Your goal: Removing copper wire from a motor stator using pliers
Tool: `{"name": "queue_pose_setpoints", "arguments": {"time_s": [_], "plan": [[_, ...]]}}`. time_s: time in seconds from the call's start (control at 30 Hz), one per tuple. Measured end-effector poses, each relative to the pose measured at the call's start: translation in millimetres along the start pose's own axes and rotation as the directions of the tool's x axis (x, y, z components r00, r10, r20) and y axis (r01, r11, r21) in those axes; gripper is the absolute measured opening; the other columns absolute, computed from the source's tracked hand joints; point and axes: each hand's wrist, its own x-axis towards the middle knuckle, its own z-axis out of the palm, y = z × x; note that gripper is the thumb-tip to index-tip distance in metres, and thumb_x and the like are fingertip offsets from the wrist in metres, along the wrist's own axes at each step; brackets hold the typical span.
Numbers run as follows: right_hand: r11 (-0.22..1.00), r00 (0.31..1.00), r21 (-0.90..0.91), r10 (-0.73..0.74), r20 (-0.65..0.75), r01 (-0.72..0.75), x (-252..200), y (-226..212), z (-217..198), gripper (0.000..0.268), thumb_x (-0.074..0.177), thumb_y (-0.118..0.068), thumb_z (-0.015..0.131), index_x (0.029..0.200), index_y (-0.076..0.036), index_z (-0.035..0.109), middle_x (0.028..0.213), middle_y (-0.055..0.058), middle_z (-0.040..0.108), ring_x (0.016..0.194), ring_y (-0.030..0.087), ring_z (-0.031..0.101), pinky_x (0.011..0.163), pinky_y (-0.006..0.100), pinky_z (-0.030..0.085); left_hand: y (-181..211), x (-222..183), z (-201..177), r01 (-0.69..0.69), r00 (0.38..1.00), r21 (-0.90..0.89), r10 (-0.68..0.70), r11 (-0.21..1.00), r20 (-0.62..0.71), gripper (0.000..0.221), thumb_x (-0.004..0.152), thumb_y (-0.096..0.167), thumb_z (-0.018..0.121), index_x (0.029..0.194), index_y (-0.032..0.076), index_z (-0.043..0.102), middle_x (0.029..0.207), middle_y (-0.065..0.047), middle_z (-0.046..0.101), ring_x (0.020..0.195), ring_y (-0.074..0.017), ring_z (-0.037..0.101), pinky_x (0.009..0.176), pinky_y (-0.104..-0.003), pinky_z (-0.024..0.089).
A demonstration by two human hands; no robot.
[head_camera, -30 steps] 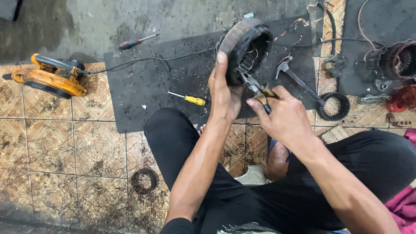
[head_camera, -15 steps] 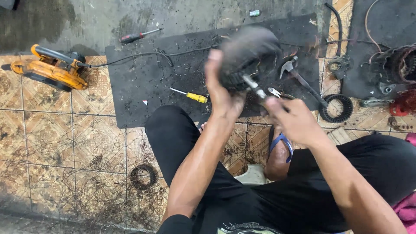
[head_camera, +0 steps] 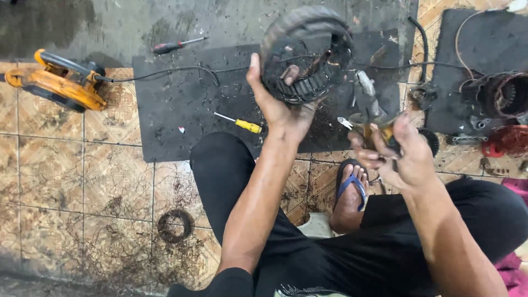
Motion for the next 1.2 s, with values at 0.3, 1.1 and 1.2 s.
{"name": "queue_pose_setpoints", "arguments": {"time_s": [0.3,1.1,1.2], "plan": [[0.988,0.995,-0.115,-0.104,0.000,0.103,2.7,-8.6,23.0,0.054,0.106,-0.045,0.059,0.069,-0.007,0.049,0.104,0.025,0.065,0.067,0.020,0.054,0.053,0.029,0.041,-9.5,-7.5,-9.0,-0.171,0.971,0.237,0.123,0.956,0.204,0.053,0.106,0.045,0.057,0.138,0.002,0.059,0.115,-0.009,0.074,0.093,-0.0175,0.073,0.082,-0.031,0.063],[0.929,0.981,-0.336,0.101,-0.167,-0.153,-37.6,-16.8,-65.4,0.047,0.116,-0.030,0.045,0.108,0.012,0.064,0.086,0.018,0.067,0.067,0.014,0.057,0.061,0.022,0.044,-1.9,-37.8,1.8,-0.266,0.948,0.322,0.187,0.909,0.256,0.051,0.108,0.039,0.061,0.134,-0.004,0.064,0.122,-0.014,0.073,0.107,-0.0225,0.070,0.099,-0.037,0.052],[0.940,0.998,-0.336,0.055,-0.036,-0.064,-24.5,-13.2,-32.5,0.045,0.115,-0.026,0.039,0.085,0.002,0.057,0.064,0.008,0.052,0.053,0.013,0.044,0.101,0.032,0.049,-2.5,-38.5,-4.1,-0.289,0.950,0.390,0.212,0.874,0.227,0.044,0.100,0.034,0.067,0.124,-0.003,0.063,0.114,-0.011,0.067,0.101,-0.0177,0.063,0.095,-0.033,0.049]]}}
